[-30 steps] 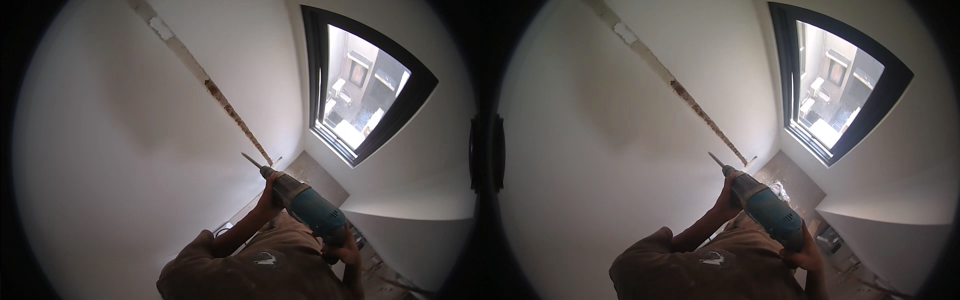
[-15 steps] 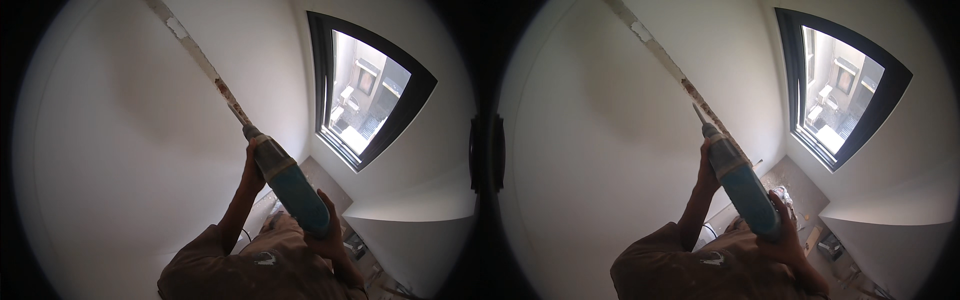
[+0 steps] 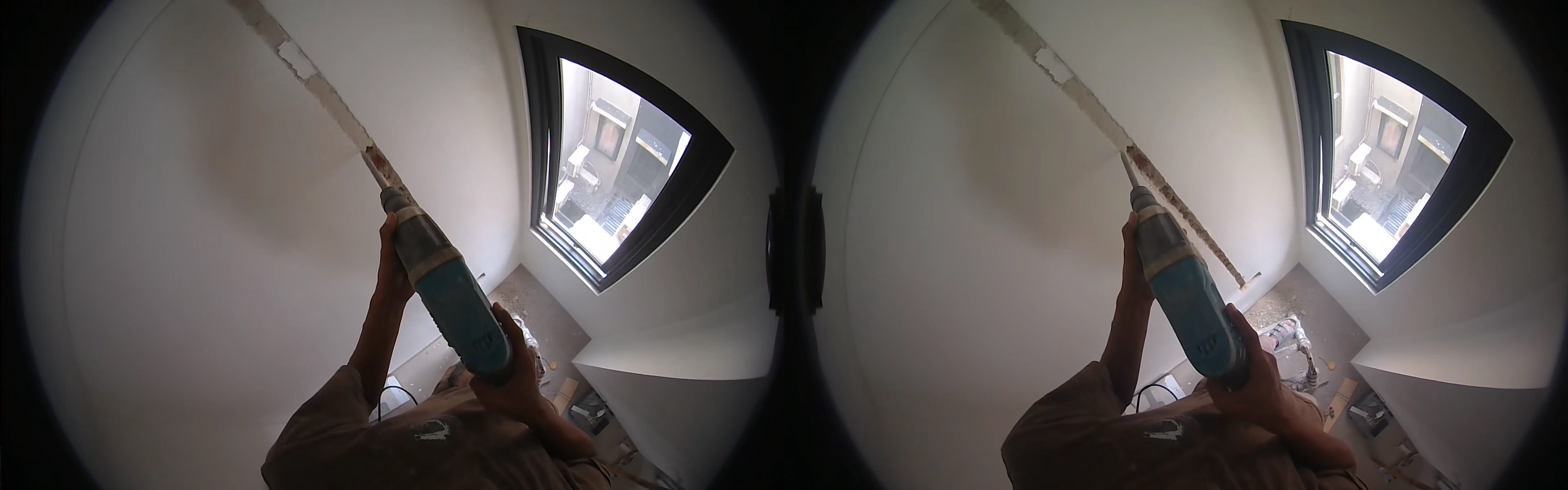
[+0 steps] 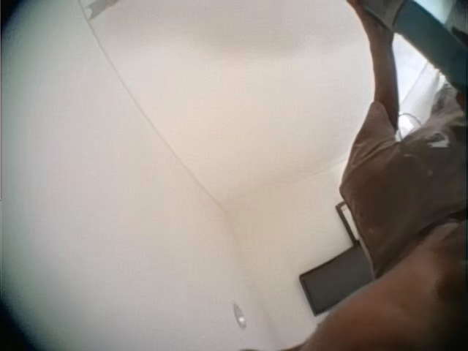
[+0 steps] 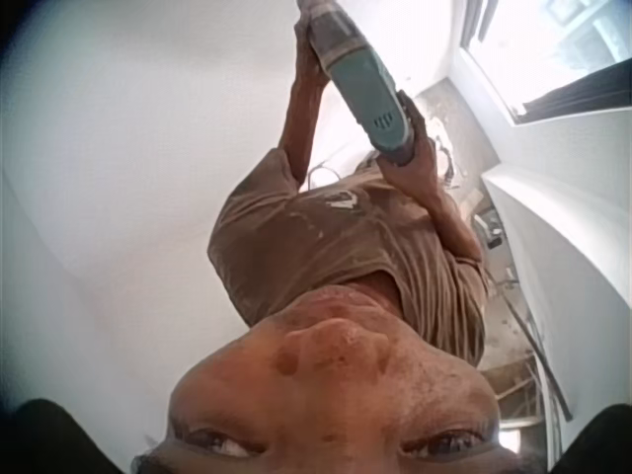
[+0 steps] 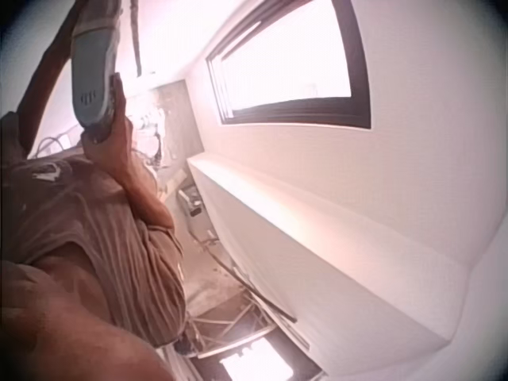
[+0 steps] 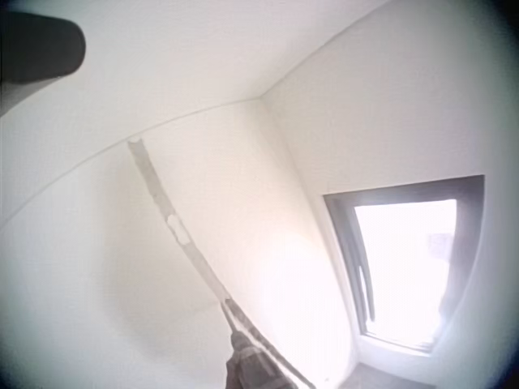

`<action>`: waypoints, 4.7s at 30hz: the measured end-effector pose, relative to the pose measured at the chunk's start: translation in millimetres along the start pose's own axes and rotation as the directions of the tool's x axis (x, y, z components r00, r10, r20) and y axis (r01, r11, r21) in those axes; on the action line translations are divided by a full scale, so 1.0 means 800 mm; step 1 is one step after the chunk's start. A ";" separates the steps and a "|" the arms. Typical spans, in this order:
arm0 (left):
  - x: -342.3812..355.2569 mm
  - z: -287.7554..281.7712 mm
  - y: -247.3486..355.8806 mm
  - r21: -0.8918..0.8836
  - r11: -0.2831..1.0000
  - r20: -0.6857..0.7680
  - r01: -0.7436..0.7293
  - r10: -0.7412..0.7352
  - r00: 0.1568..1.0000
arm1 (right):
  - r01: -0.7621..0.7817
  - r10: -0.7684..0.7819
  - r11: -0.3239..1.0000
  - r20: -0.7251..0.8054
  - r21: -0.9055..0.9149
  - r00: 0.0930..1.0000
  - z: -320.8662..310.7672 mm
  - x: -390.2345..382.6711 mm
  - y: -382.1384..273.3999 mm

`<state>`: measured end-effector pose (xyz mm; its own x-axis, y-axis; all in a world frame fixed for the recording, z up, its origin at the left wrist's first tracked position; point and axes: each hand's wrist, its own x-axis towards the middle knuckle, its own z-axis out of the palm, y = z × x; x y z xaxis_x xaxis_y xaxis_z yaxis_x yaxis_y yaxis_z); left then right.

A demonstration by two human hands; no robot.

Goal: The person uses a rotary hammer to drill into a pre-cut vertical channel in a white wall. The person holds the tool with both hands, moving the bit along the length of the channel and occasionally reaching up to touch the wall surface.

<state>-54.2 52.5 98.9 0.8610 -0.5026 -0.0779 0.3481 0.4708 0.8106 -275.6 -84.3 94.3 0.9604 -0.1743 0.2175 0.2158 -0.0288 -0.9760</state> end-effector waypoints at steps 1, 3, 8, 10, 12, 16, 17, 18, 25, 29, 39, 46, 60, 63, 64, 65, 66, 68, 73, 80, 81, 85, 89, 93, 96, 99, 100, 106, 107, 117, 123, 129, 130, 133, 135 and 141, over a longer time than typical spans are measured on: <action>0.002 -0.003 0.000 -0.003 1.000 -0.001 0.007 -0.007 1.000 | 0.010 -0.010 1.000 0.002 -0.014 1.000 0.000 0.002 0.001; 0.005 -0.007 0.000 -0.013 1.000 0.004 0.028 -0.028 1.000 | 0.010 -0.010 0.999 0.009 -0.036 1.000 0.000 0.006 0.005; 0.014 -0.016 -0.009 -0.028 0.997 0.019 0.069 -0.069 0.997 | 0.061 -0.062 0.997 -0.020 -0.048 0.998 -0.006 0.007 0.036; 0.016 -0.018 -0.013 -0.020 0.997 -0.018 0.081 -0.081 0.997 | 0.029 -0.030 0.998 -0.014 -0.062 0.999 -0.011 0.008 0.041; 0.019 -0.019 -0.014 -0.021 0.995 -0.030 0.095 -0.096 0.995 | 0.014 -0.015 0.998 -0.011 -0.057 1.000 -0.016 0.011 0.041; 0.024 -0.019 -0.009 -0.026 0.994 -0.024 0.103 -0.103 0.994 | -0.009 0.009 1.000 -0.013 0.008 1.000 -0.018 0.018 0.033; 0.025 -0.020 -0.008 -0.025 0.995 -0.026 0.099 -0.099 0.995 | -0.023 0.023 0.999 -0.014 0.027 1.000 -0.016 0.018 0.030; 0.024 -0.021 -0.005 -0.045 0.993 -0.028 0.113 -0.115 0.993 | -0.055 0.055 0.998 0.025 -0.005 0.998 -0.015 0.019 0.022; 0.021 -0.022 0.021 -0.137 0.985 -0.062 0.103 -0.112 0.992 | 0.092 -0.061 0.984 0.200 -0.150 0.978 0.000 0.041 -0.028; 0.017 -0.026 0.040 -0.247 0.962 0.047 0.121 -0.113 0.992 | 0.056 0.007 0.983 0.337 -0.175 0.941 0.006 0.060 -0.061; 0.023 -0.014 0.013 -0.053 0.998 0.010 0.033 -0.033 0.999 | -0.056 0.110 0.980 0.288 -0.189 0.951 -0.027 0.048 -0.049; 0.023 0.024 -0.022 -0.099 0.993 0.066 0.058 -0.052 0.996 | -0.051 0.051 0.999 0.027 -0.003 0.998 -0.050 0.007 -0.002; 0.042 0.012 -0.002 0.042 0.998 -0.014 0.055 -0.055 0.998 | -0.041 0.042 0.999 -0.074 0.018 0.996 -0.032 0.034 0.009; 0.041 0.006 -0.001 0.061 0.996 0.019 0.070 -0.071 0.997 | -0.008 0.004 0.998 -0.057 -0.068 0.998 -0.031 0.035 -0.002; 0.042 0.002 -0.002 0.040 0.996 0.037 0.085 -0.087 0.996 | 0.001 -0.007 0.994 -0.054 -0.112 0.999 -0.030 0.033 0.002; 0.043 -0.001 -0.002 0.019 0.995 0.056 0.101 -0.101 0.993 | 0.023 -0.033 0.983 -0.050 -0.183 0.998 -0.028 0.032 0.006; 0.042 -0.005 -0.003 0.006 0.995 0.053 0.098 -0.098 0.994 | 0.041 -0.053 0.967 -0.044 -0.250 0.998 -0.027 0.029 0.009; 0.042 -0.011 -0.004 -0.021 0.995 0.049 0.094 -0.092 0.994 | 0.102 -0.123 0.898 -0.021 -0.429 0.992 -0.023 0.029 0.015; 0.049 -0.029 -0.005 -0.060 0.995 0.093 0.085 -0.080 0.992 | 0.041 -0.056 0.918 -0.027 -0.395 0.998 -0.010 0.036 0.011; 0.068 -0.011 -0.003 -0.154 0.988 0.126 0.009 0.010 0.992 | 0.052 -0.041 0.846 0.033 -0.531 0.999 -0.038 0.067 -0.033; 0.074 0.003 -0.001 -0.184 0.983 0.103 -0.021 0.041 0.994 | 0.023 -0.009 0.850 0.028 -0.526 1.000 -0.049 0.073 -0.049; 0.088 0.047 0.023 -0.299 0.954 0.085 0.002 0.024 0.996 | -0.199 0.184 0.964 -0.097 -0.179 0.978 -0.091 0.103 -0.096; 0.080 0.073 0.010 -0.280 0.960 0.091 -0.020 0.047 0.995 | -0.076 0.063 0.905 -0.045 -0.418 0.997 -0.127 0.085 -0.087; 0.049 0.078 -0.002 -0.206 0.978 0.081 0.021 -0.004 0.997 | -0.242 0.234 0.957 -0.064 -0.163 0.970 -0.110 0.045 -0.086; 0.047 0.070 -0.010 -0.190 0.982 0.050 -0.003 0.013 0.999 | -0.296 0.292 0.942 -0.052 -0.158 0.955 -0.111 0.030 -0.065; 0.043 0.066 -0.008 -0.145 0.989 0.055 -0.003 0.011 0.998 | -0.267 0.265 0.958 -0.031 -0.102 0.964 -0.108 0.027 -0.058; 0.042 0.063 -0.007 -0.130 0.992 0.059 -0.004 0.012 0.998 | -0.248 0.246 0.964 -0.028 -0.093 0.969 -0.105 0.028 -0.057; 0.045 0.047 0.005 -0.126 0.990 0.053 -0.061 0.068 0.996 | -0.114 0.113 0.989 -0.017 -0.090 0.993 -0.086 0.049 -0.045; 0.048 0.045 0.006 -0.138 0.988 0.043 -0.066 0.072 0.996 | -0.095 0.093 0.989 -0.019 -0.115 0.995 -0.086 0.053 -0.042; 0.060 0.039 0.020 -0.224 0.972 0.103 -0.070 0.095 0.990 | 0.104 -0.055 0.844 0.109 -0.526 0.993 -0.071 0.089 -0.103; 0.075 0.056 0.050 -0.460 0.884 0.226 -0.082 0.205 0.952 | 0.153 -0.046 0.681 0.166 -0.716 0.985 -0.067 0.139 -0.171; 0.083 0.064 0.079 -0.554 0.816 0.137 -0.168 0.288 0.948 | 0.104 0.018 0.652 0.153 -0.751 0.988 -0.072 0.157 -0.181; 0.084 0.068 0.084 -0.613 0.782 0.157 -0.116 0.264 0.952 | 0.079 0.035 0.655 0.134 -0.752 0.990 -0.074 0.162 -0.185; 0.108 0.065 0.085 -0.614 0.775 0.151 -0.149 0.300 0.942 | -0.023 0.109 0.694 0.073 -0.720 0.991 -0.077 0.184 -0.195; 0.117 0.070 0.090 -0.623 0.765 0.155 -0.161 0.323 0.934 | -0.083 0.152 0.729 0.042 -0.679 0.988 -0.079 0.195 -0.202; 0.091 0.072 0.076 -0.534 0.838 0.110 -0.113 0.201 0.973 | -0.119 0.146 0.764 -0.010 -0.634 0.989 -0.100 0.162 -0.173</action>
<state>8.1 2.6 175.8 0.8674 -0.4742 0.1511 0.3924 0.8384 0.3782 -195.3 -181.8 257.0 0.9799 -0.1862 0.0723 -0.0615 -0.6256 -0.7777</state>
